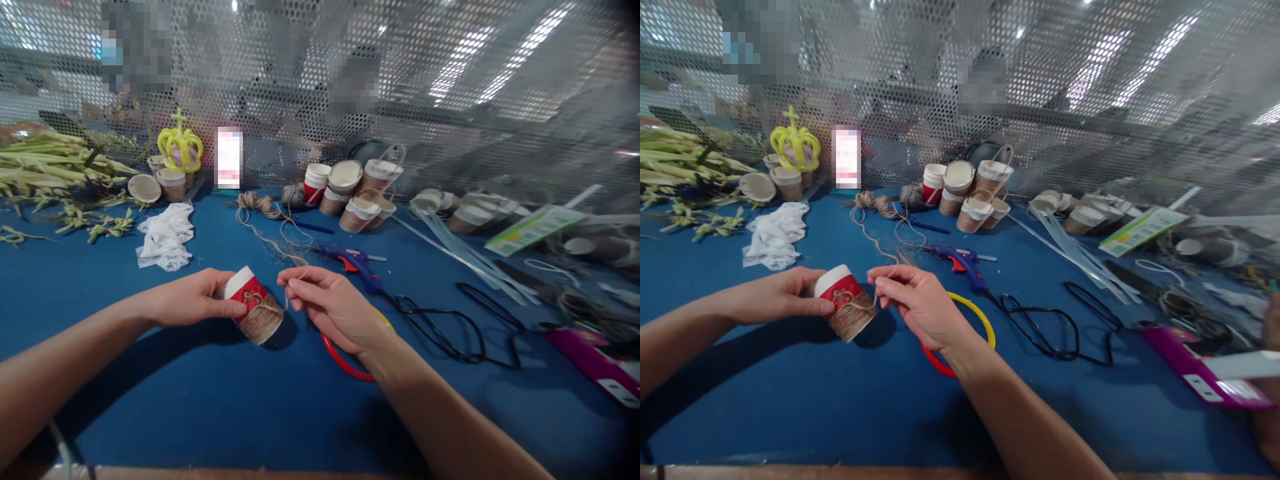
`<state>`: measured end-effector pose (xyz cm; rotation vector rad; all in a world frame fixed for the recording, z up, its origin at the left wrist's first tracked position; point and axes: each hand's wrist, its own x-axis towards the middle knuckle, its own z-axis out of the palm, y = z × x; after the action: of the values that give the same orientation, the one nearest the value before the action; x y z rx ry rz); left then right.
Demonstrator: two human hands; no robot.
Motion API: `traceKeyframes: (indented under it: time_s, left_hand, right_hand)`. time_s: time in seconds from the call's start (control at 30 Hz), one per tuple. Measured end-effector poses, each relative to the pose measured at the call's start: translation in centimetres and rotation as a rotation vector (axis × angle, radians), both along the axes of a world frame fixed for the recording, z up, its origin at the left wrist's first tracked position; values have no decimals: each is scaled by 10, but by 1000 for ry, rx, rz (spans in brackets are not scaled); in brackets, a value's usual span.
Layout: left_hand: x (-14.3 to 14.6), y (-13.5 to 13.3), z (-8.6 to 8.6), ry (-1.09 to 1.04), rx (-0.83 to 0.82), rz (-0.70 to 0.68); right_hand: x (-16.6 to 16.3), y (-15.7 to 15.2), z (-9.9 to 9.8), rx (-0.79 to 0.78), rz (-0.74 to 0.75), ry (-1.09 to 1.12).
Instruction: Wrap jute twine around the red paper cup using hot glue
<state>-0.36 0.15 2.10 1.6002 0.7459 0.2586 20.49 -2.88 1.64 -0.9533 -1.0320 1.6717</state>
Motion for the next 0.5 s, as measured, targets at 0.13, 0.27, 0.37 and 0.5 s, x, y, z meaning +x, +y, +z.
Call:
traceKeyframes:
  time_s: [0.13, 0.27, 0.37, 0.5]
  left_hand:
    - [0, -1, 0, -5, -9, -12]
    - [0, -1, -1, -5, -9, -6]
    - [1, 0, -2, -10, -19, -6]
    - [1, -1, -2, -11, -8, -6]
  right_hand:
    - [-1, -2, 0, 22, 14, 14]
    - [0, -2, 1, -15, 68, 51]
    - [1, -4, 2, -43, 149, 37]
    - [0, -7, 5, 0, 171, -23]
